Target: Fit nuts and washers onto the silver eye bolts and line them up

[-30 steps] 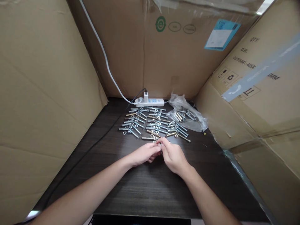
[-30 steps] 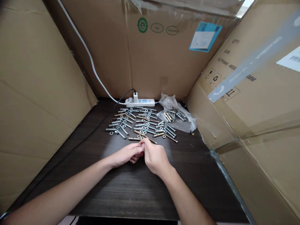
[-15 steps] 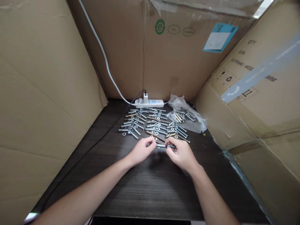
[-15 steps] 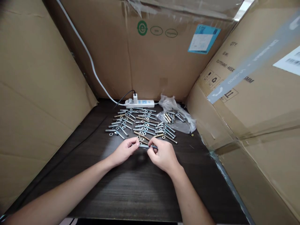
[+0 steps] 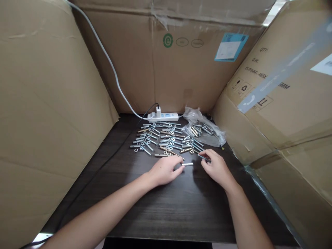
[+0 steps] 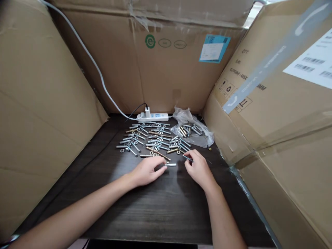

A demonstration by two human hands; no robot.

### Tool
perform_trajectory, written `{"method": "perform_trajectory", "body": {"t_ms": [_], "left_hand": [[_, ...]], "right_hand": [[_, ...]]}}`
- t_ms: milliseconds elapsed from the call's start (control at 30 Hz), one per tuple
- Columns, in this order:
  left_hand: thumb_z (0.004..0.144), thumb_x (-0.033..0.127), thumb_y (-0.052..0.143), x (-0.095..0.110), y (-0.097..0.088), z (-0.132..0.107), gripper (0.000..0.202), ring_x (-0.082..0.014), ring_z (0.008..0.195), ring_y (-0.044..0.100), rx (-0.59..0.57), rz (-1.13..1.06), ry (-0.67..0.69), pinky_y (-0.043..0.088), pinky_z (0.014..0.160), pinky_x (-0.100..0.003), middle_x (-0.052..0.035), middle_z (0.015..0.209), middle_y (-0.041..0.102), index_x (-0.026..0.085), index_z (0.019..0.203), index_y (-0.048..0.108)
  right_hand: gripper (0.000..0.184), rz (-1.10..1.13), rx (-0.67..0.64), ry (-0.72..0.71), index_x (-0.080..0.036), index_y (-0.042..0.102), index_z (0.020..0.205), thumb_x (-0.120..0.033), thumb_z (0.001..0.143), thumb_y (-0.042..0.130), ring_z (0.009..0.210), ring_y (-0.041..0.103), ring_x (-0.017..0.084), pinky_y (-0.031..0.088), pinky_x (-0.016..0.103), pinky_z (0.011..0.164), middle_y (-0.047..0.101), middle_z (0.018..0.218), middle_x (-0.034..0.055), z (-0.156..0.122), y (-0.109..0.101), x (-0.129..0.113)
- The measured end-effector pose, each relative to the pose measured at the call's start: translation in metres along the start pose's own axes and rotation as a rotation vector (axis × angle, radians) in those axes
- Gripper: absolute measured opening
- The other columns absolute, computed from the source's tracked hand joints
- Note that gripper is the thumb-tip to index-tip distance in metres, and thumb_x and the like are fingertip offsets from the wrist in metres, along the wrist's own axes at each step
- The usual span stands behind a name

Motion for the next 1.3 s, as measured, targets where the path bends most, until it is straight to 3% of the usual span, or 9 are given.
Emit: {"method": "perform_trajectory", "body": {"t_ms": [133,300,533,1033,1167,1300], "left_hand": [[0.09,0.029,0.045,0.005,0.001,0.031,0.015,-0.0161,0.079,0.058,-0.015,0.192,0.034,0.041,0.069,-0.024,-0.002,0.085,0.063,0.019,0.088,0.056],[0.087,0.028,0.046,-0.006,0.008,0.056,0.013,-0.0179,0.078,0.06,-0.117,0.357,-0.013,0.042,0.067,-0.025,-0.002,0.085,0.065,0.02,0.084,0.057],[0.084,0.027,0.045,-0.015,0.014,0.061,0.015,-0.0193,0.073,0.06,-0.153,0.393,-0.061,0.044,0.064,-0.027,-0.0038,0.082,0.065,0.021,0.081,0.059],[0.085,0.025,0.048,-0.012,0.016,0.062,0.012,-0.0206,0.079,0.062,-0.107,0.397,-0.117,0.048,0.07,-0.029,-0.0053,0.085,0.064,0.019,0.089,0.057],[0.088,0.024,0.043,0.007,0.025,0.059,0.017,-0.02,0.088,0.059,-0.095,0.399,-0.049,0.047,0.078,-0.03,-0.0064,0.093,0.062,0.018,0.094,0.057],[0.085,0.022,0.047,0.034,0.053,0.054,0.014,-0.0211,0.088,0.056,-0.172,0.45,0.211,0.046,0.081,-0.033,-0.0086,0.095,0.059,0.015,0.089,0.059]], "right_hand": [[0.021,0.021,0.011,-0.034,-0.018,0.063,0.091,-0.014,0.076,0.048,0.079,0.058,0.017,0.045,0.027,0.07,0.059,0.087,0.0043,0.002,0.005,0.004],[0.018,0.025,0.014,-0.001,-0.017,0.061,0.088,-0.009,0.075,0.052,0.077,0.059,0.016,0.045,0.026,0.072,0.061,0.084,0.0029,0.004,0.011,0.014],[0.016,-0.092,-0.006,-0.001,-0.019,0.064,0.087,-0.01,0.077,0.056,0.083,0.057,0.019,0.044,0.03,0.074,0.064,0.085,0.0032,0.006,0.019,0.017],[0.018,-0.15,0.061,-0.073,-0.02,0.064,0.089,-0.01,0.078,0.053,0.087,0.053,0.022,0.043,0.034,0.08,0.064,0.089,0.0046,0.01,0.02,0.005],[0.017,-0.114,0.112,-0.1,-0.02,0.064,0.087,-0.011,0.08,0.05,0.087,0.053,0.023,0.043,0.034,0.081,0.065,0.087,0.0051,0.011,0.012,0.002],[0.019,-0.07,0.235,-0.071,-0.019,0.064,0.085,-0.013,0.081,0.047,0.086,0.054,0.022,0.043,0.033,0.08,0.065,0.087,0.0051,0.011,-0.003,0.009]]}}
Point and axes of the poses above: each hand's wrist, its own z-axis towards the middle knuckle, its own y-axis out of the palm, x = y × z, the point moved 6 cm from there along z, towards the middle knuckle
